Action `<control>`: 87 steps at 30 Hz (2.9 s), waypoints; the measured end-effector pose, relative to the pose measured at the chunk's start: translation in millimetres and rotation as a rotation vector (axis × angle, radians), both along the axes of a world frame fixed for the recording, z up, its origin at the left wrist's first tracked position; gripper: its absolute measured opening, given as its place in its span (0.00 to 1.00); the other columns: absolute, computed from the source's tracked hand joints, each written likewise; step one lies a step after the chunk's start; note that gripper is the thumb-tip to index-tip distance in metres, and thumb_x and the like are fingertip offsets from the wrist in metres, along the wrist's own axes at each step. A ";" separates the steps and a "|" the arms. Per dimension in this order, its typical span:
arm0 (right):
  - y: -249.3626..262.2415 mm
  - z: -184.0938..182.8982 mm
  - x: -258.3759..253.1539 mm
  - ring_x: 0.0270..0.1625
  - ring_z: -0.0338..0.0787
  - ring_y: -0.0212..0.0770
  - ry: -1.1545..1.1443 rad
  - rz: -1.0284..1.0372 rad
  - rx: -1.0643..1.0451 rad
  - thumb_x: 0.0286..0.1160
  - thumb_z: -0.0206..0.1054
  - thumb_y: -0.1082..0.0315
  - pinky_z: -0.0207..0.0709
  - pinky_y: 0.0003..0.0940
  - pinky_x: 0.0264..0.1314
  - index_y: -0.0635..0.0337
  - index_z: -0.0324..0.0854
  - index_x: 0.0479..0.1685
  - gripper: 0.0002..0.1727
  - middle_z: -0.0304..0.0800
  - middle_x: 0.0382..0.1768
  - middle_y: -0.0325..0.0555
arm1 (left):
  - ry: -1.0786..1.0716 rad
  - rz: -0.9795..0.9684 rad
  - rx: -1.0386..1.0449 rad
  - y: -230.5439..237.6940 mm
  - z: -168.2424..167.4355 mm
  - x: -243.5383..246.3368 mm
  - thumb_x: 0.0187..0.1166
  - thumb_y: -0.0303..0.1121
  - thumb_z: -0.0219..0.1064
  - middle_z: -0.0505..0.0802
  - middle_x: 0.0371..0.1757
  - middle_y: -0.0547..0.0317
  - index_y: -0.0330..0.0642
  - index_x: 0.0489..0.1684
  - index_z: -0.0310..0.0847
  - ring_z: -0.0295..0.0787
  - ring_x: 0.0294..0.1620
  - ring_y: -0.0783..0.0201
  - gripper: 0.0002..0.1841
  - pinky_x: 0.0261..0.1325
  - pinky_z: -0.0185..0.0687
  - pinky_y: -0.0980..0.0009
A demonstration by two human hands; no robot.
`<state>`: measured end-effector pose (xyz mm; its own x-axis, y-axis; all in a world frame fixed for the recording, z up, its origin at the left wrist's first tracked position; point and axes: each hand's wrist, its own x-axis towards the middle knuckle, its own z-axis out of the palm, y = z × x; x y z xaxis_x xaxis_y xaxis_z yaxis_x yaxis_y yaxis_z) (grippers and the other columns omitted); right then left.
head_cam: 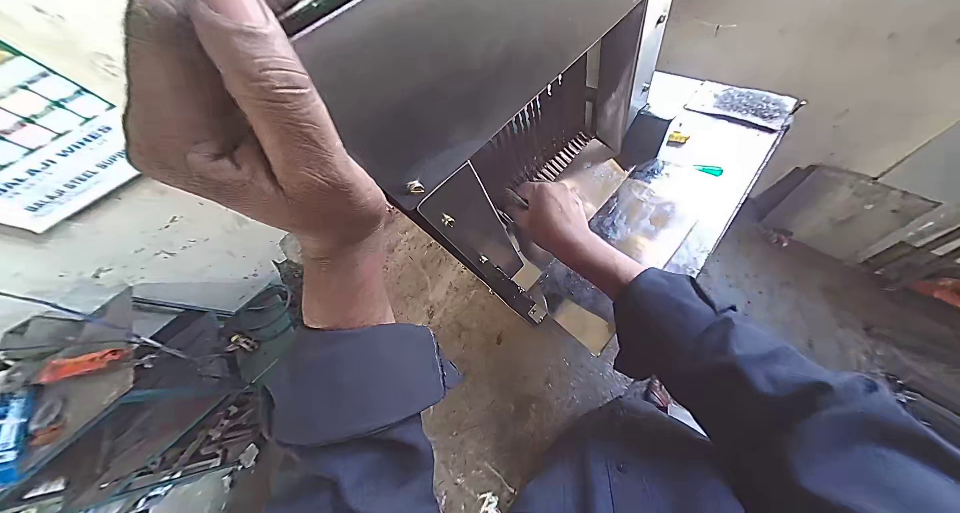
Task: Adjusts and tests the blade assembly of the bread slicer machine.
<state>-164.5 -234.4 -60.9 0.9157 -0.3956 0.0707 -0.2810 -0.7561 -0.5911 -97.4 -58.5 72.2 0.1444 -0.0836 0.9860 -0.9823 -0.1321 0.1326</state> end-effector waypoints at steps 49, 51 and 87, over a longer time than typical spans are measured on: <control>-2.1 8.4 -4.1 0.51 0.93 0.57 -0.173 0.361 0.005 0.84 0.58 0.72 0.86 0.54 0.48 0.64 0.86 0.52 0.11 0.90 0.48 0.58 | 0.014 -0.145 -0.171 -5.2 6.3 -7.0 0.89 0.23 0.36 0.91 0.51 0.42 0.27 0.48 0.75 0.88 0.65 0.48 0.18 0.71 0.82 0.50; -2.6 25.3 1.4 0.47 0.93 0.54 -0.355 0.341 0.029 0.84 0.60 0.70 0.86 0.51 0.47 0.63 0.87 0.47 0.10 0.91 0.43 0.54 | 0.002 -0.086 -0.097 5.3 3.6 -3.4 0.88 0.24 0.36 0.90 0.54 0.40 0.25 0.51 0.76 0.87 0.67 0.46 0.19 0.73 0.80 0.49; -174.0 -64.5 -101.5 0.33 0.90 0.46 -0.575 0.884 -0.005 0.81 0.55 0.70 0.81 0.35 0.27 0.58 0.87 0.48 0.13 0.88 0.31 0.45 | 0.168 0.844 -0.208 -36.7 7.9 -51.6 0.93 0.31 0.35 0.88 0.57 0.42 0.23 0.64 0.73 0.87 0.61 0.54 0.23 0.68 0.82 0.55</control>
<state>-266.0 -408.4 -125.5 0.7060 0.3980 0.5858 0.6932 -0.5579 -0.4564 -149.0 -95.2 80.1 0.2210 0.2951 0.9295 -0.5335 -0.7613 0.3686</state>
